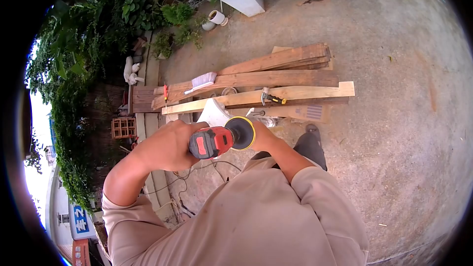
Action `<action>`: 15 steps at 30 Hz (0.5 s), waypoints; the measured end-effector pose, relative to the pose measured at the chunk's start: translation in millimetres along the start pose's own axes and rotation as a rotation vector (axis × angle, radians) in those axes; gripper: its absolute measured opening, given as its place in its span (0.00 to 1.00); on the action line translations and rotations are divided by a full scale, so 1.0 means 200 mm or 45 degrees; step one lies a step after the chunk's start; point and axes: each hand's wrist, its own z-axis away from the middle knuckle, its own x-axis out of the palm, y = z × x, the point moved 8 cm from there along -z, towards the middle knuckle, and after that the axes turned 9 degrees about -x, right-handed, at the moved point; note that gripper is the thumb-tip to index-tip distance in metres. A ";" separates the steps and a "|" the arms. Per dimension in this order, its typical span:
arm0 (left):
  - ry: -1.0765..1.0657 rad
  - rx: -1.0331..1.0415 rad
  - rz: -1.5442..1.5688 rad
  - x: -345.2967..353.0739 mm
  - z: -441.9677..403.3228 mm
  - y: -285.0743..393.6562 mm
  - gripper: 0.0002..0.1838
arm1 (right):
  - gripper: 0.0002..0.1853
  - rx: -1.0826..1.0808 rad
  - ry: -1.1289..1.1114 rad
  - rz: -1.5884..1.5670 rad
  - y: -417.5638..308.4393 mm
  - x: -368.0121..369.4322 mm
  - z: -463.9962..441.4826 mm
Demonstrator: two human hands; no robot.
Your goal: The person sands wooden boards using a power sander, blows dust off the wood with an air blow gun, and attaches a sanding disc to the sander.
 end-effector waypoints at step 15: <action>0.332 -0.122 -0.027 -0.10 -0.01 -0.19 0.23 | 0.21 0.310 -0.171 0.130 0.15 0.09 0.08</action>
